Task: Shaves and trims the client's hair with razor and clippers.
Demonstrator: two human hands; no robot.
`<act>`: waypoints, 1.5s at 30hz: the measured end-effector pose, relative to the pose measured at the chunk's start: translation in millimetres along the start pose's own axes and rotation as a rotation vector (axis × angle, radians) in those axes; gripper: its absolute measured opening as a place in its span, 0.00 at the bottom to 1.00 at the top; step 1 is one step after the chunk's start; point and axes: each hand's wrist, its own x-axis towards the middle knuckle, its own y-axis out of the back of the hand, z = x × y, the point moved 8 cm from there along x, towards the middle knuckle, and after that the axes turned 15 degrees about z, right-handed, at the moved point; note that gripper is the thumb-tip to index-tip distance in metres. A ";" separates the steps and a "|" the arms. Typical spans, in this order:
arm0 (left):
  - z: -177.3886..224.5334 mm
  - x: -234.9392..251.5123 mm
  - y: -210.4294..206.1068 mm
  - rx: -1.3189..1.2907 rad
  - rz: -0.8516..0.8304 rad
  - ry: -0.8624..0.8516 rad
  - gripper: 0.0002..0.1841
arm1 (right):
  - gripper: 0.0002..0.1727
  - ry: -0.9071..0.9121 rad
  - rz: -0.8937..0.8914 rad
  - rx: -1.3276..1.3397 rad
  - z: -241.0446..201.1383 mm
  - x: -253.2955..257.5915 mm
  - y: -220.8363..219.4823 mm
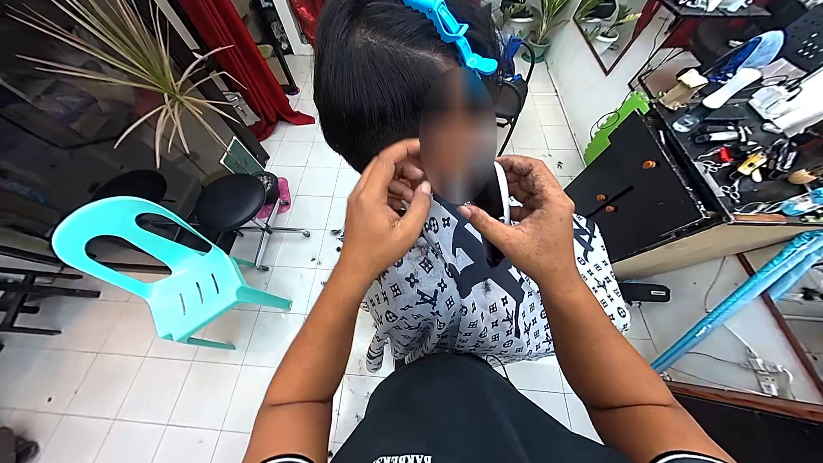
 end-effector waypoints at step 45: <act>42.5 -338.0 -647.6 0.177 -1.199 0.362 0.25 | 0.35 -0.784 0.395 -0.450 439.1 25.9 793.0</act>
